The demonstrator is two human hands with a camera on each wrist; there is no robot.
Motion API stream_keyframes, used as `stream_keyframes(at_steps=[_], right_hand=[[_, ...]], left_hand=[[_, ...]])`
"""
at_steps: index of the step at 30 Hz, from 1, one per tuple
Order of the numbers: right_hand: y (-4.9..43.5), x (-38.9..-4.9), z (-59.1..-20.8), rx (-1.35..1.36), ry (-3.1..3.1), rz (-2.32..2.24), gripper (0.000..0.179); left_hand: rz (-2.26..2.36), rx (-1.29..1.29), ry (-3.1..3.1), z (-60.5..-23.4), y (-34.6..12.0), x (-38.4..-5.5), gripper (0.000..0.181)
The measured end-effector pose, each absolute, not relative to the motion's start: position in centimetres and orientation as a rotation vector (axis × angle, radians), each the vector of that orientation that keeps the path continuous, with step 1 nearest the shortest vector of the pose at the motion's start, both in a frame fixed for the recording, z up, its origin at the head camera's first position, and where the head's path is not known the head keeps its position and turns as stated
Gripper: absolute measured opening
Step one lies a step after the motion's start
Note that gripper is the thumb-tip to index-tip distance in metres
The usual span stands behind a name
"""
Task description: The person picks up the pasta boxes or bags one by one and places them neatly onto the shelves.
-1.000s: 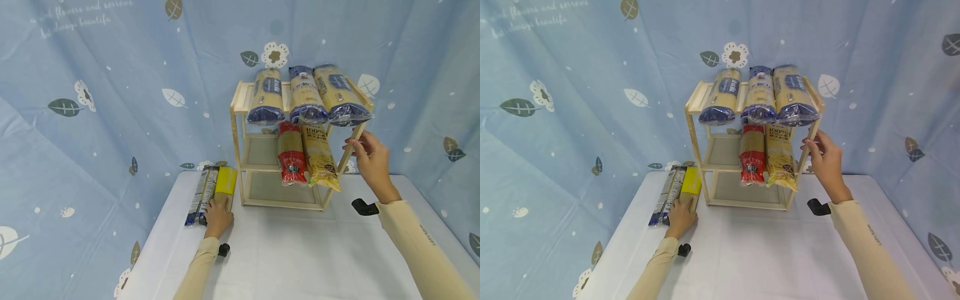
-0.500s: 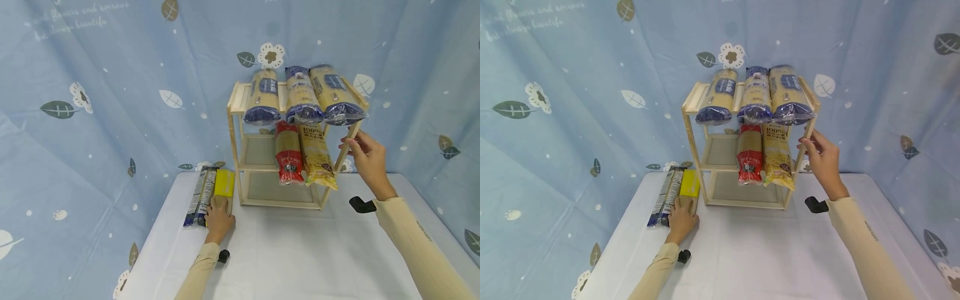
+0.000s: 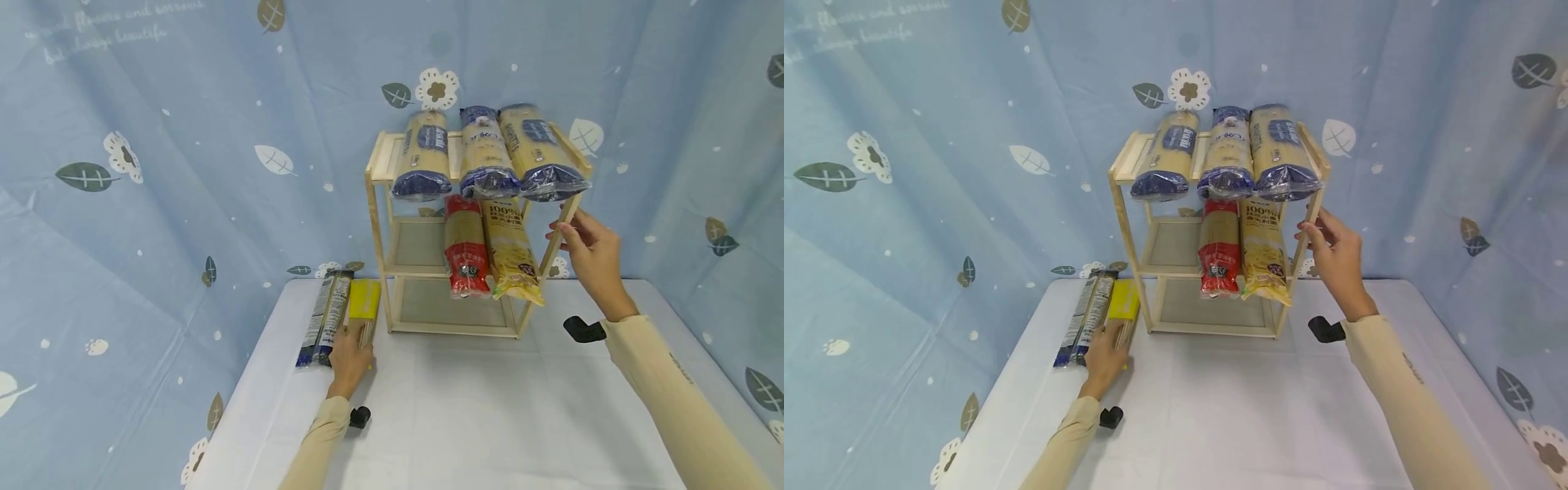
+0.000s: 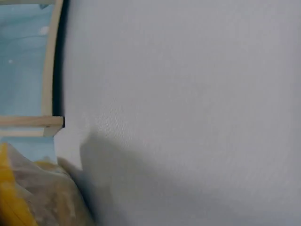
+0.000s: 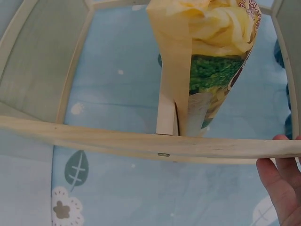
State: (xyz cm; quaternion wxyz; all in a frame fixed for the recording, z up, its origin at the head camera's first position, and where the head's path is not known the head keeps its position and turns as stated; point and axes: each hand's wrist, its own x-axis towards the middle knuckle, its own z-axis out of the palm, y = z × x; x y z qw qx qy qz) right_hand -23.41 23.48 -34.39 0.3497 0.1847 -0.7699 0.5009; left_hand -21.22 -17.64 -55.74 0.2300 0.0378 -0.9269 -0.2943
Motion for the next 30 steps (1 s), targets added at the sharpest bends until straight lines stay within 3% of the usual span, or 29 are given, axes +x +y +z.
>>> stream_keyframes(at_steps=[10,30], right_hand=[[24.3,-25.2,-35.9,0.496,-1.960,1.334,0.030],[24.4,-25.2,-35.8,0.518,-1.937,1.324,0.028]], left_hand=[[-1.157,0.191,-2.352,-53.0,-18.9,-18.4,0.045],[-1.160,-0.095,-2.231,-47.5,-20.2,-9.0,0.053]])
